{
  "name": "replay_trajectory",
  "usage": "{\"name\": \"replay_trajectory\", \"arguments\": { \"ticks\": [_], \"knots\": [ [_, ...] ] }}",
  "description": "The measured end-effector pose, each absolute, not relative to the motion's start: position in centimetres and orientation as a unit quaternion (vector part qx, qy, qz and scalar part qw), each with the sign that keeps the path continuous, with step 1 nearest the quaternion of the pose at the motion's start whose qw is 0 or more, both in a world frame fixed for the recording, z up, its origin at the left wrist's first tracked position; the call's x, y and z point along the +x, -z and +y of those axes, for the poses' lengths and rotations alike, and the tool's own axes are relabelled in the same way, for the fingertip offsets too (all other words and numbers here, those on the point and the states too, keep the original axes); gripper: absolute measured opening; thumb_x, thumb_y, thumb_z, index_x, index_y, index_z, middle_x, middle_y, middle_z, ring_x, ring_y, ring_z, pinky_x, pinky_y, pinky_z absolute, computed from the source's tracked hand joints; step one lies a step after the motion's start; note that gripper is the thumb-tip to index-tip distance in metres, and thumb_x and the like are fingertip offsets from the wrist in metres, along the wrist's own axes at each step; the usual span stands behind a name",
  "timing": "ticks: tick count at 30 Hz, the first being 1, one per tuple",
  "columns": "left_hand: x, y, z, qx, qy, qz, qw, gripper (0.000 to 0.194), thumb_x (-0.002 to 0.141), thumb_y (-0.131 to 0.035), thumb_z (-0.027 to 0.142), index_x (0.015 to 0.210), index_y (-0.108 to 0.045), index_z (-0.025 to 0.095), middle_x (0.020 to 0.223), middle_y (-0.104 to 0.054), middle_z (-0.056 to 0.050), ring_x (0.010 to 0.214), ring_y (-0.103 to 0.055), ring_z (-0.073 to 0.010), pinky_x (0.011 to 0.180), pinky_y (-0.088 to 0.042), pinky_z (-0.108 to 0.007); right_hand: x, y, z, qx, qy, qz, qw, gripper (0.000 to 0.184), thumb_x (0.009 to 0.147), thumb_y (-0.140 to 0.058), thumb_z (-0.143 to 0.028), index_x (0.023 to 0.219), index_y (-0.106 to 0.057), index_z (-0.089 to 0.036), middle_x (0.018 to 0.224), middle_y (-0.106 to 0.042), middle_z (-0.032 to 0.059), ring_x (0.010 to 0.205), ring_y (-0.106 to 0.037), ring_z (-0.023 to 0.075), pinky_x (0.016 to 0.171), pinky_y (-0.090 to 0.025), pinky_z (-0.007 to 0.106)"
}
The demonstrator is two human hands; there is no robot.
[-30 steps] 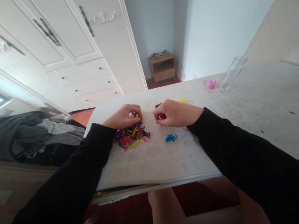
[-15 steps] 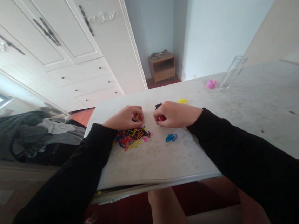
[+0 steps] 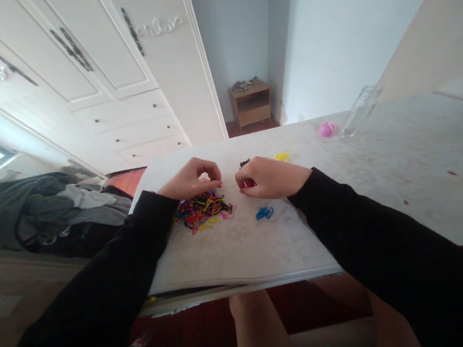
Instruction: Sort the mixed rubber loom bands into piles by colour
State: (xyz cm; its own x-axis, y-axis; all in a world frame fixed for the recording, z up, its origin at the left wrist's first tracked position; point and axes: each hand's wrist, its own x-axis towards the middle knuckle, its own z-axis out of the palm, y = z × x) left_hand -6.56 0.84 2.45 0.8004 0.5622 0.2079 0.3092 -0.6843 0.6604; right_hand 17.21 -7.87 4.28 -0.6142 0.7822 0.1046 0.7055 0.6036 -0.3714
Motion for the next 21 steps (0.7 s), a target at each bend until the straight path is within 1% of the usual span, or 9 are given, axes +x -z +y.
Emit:
{"name": "replay_trajectory", "arguments": {
  "ticks": [3,6,10,14,18,21],
  "knots": [
    [-6.4,-2.6,0.5,0.869,-0.215,0.249,0.369,0.017,0.077,-0.082,0.030,0.074,-0.074,0.015,0.070,-0.075,-0.005,0.064,-0.065,-0.0133,0.062,-0.053,-0.026,17.1,-4.1,-7.7,-0.422,-0.146,-0.879,0.166,0.010,0.090,-0.069,-0.013,0.085,-0.077,-0.013,0.080,-0.074,0.0065,0.069,-0.058,0.0147,0.070,-0.040,0.029],
    [-6.4,-2.5,0.3,0.843,-0.226,0.264,0.410,0.022,0.075,-0.086,0.032,0.077,-0.073,0.015,0.070,-0.076,-0.006,0.063,-0.070,-0.0146,0.058,-0.055,-0.024,16.9,-3.9,-7.5,-0.424,-0.153,-0.871,0.197,0.008,0.092,-0.072,-0.017,0.092,-0.077,-0.011,0.084,-0.076,0.0084,0.072,-0.062,0.0153,0.072,-0.042,0.029],
    [-6.5,-2.3,0.2,0.819,-0.241,0.273,0.444,0.026,0.071,-0.089,0.031,0.083,-0.070,0.016,0.073,-0.079,-0.007,0.069,-0.079,-0.0192,0.060,-0.062,-0.026,16.4,-3.7,-7.5,-0.418,-0.160,-0.867,0.221,0.011,0.094,-0.071,-0.017,0.098,-0.078,-0.009,0.090,-0.078,0.0107,0.077,-0.064,0.0155,0.076,-0.045,0.029],
    [-6.4,-2.3,0.0,0.818,-0.235,0.278,0.445,0.028,0.070,-0.091,0.030,0.084,-0.071,0.017,0.076,-0.082,-0.008,0.071,-0.081,-0.0220,0.065,-0.067,-0.031,16.1,-3.5,-7.6,-0.407,-0.156,-0.870,0.230,0.010,0.094,-0.068,-0.014,0.095,-0.078,-0.010,0.087,-0.077,0.0092,0.076,-0.063,0.0152,0.075,-0.043,0.029],
    [-6.3,-2.4,-0.2,0.818,-0.229,0.283,0.446,0.031,0.068,-0.094,0.032,0.085,-0.072,0.016,0.079,-0.083,-0.008,0.073,-0.082,-0.0230,0.066,-0.069,-0.033,16.1,-3.4,-7.5,-0.396,-0.154,-0.874,0.235,0.013,0.095,-0.065,-0.013,0.091,-0.078,-0.011,0.082,-0.074,0.0073,0.072,-0.059,0.0139,0.073,-0.039,0.029],
    [-6.2,-2.4,-0.3,0.818,-0.225,0.282,0.447,0.032,0.067,-0.095,0.033,0.084,-0.073,0.016,0.078,-0.083,-0.008,0.073,-0.082,-0.0235,0.067,-0.069,-0.033,16.2,-3.3,-7.4,-0.390,-0.155,-0.873,0.247,0.015,0.094,-0.063,-0.012,0.084,-0.076,-0.012,0.078,-0.072,0.0056,0.070,-0.055,0.0132,0.071,-0.037,0.029]
  ]
}}
